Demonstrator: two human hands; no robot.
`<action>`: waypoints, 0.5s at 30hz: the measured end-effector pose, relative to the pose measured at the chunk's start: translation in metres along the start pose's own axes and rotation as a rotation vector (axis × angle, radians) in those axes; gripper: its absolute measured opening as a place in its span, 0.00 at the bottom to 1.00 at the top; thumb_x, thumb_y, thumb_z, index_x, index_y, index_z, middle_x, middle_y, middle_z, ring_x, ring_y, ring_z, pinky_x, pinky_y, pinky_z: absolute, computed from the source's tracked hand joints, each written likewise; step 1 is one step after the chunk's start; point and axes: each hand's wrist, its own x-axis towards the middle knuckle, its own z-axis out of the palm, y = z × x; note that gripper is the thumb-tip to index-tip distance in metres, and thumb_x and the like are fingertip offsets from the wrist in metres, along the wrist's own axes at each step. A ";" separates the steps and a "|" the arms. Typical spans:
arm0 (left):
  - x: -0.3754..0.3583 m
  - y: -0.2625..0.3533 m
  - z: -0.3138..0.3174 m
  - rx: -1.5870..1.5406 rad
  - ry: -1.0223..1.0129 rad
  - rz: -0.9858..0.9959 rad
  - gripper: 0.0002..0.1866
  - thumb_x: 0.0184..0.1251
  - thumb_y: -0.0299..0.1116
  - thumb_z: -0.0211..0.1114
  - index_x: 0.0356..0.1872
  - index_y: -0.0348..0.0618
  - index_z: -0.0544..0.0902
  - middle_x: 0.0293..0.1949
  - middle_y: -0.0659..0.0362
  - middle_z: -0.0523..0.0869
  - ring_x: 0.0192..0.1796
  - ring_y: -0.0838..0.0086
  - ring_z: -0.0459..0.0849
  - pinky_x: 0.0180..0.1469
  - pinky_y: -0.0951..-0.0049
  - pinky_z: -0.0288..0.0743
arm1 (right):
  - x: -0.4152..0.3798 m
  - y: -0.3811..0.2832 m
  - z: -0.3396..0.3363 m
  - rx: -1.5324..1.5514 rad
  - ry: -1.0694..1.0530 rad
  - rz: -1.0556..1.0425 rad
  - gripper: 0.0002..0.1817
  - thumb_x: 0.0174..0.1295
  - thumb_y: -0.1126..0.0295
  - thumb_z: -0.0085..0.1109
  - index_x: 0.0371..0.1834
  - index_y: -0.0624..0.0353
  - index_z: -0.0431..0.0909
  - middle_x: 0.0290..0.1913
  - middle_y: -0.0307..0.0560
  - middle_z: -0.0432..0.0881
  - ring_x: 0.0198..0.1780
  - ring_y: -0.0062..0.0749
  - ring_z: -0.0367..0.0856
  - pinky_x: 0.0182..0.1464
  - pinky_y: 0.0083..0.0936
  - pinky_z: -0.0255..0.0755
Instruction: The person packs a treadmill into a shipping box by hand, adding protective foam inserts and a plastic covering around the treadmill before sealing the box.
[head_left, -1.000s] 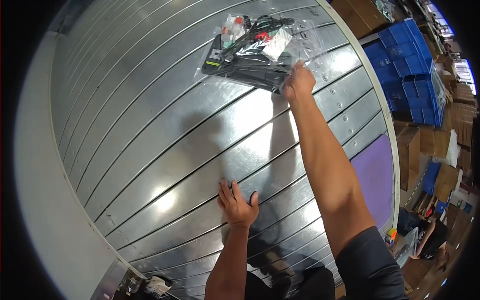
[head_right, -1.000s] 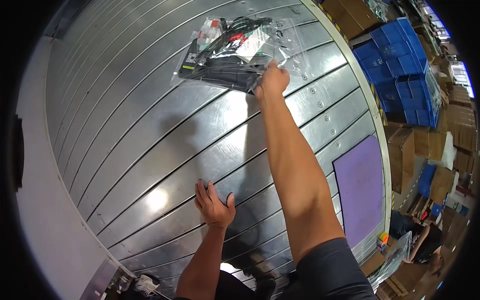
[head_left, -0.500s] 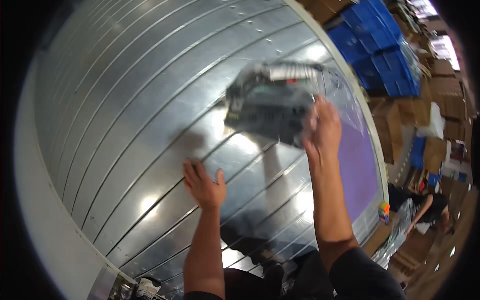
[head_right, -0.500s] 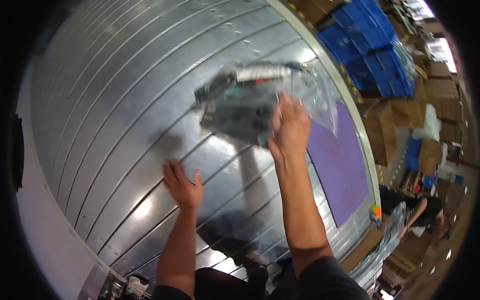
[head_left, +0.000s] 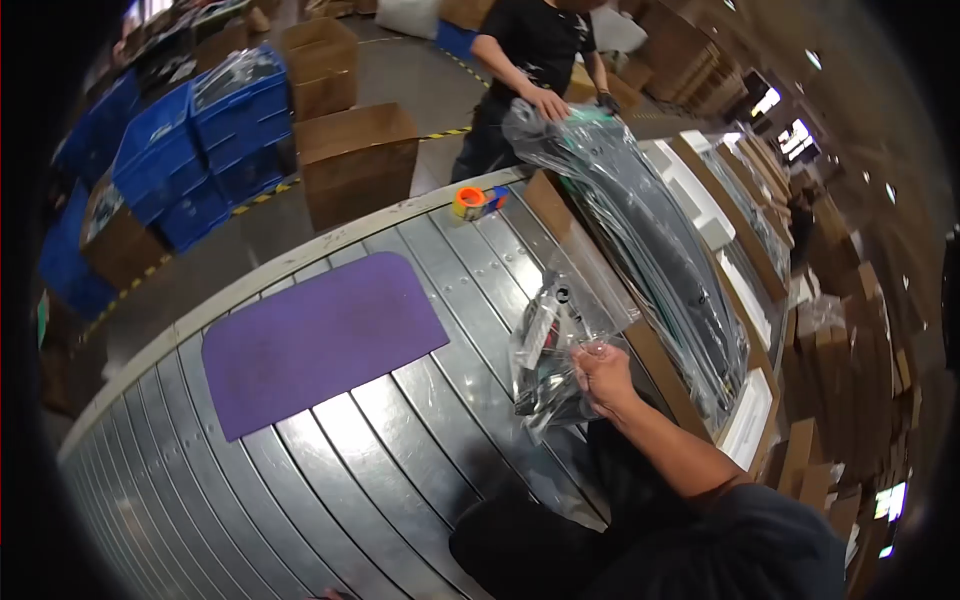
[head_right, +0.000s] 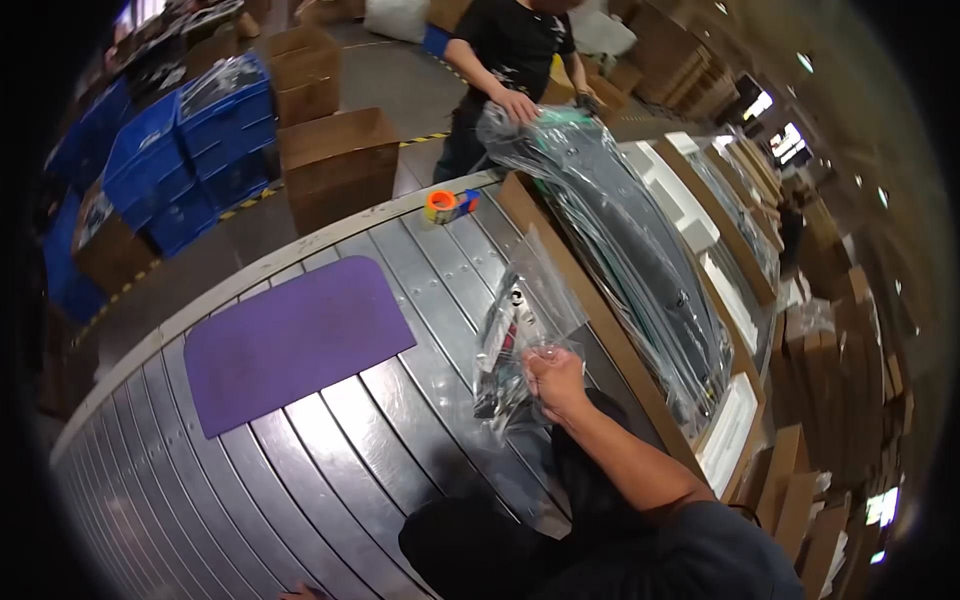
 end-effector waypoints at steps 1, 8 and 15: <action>-0.003 0.030 -0.033 -0.164 -0.201 -0.079 0.41 0.67 0.62 0.34 0.68 0.35 0.57 0.60 0.38 0.70 0.61 0.41 0.69 0.66 0.50 0.59 | 0.010 -0.002 -0.031 0.033 0.067 -0.008 0.03 0.59 0.78 0.55 0.30 0.67 0.75 0.18 0.37 0.72 0.15 0.18 0.64 0.16 0.15 0.56; -0.002 0.272 -0.350 -0.785 0.189 0.248 0.40 0.59 0.49 0.62 0.63 0.28 0.61 0.64 0.36 0.62 0.64 0.45 0.63 0.63 0.57 0.61 | 0.101 -0.072 -0.177 0.460 0.483 -0.166 0.02 0.58 0.78 0.56 0.30 0.65 0.75 0.18 0.36 0.70 0.15 0.18 0.65 0.15 0.17 0.54; 0.040 0.291 -0.559 -1.049 0.156 0.215 0.33 0.52 0.32 0.69 0.56 0.23 0.66 0.64 0.37 0.61 0.55 0.47 0.74 0.55 0.60 0.71 | 0.166 -0.151 -0.333 0.714 0.522 -0.415 0.06 0.59 0.75 0.57 0.37 0.65 0.73 0.22 0.40 0.74 0.19 0.20 0.68 0.21 0.17 0.59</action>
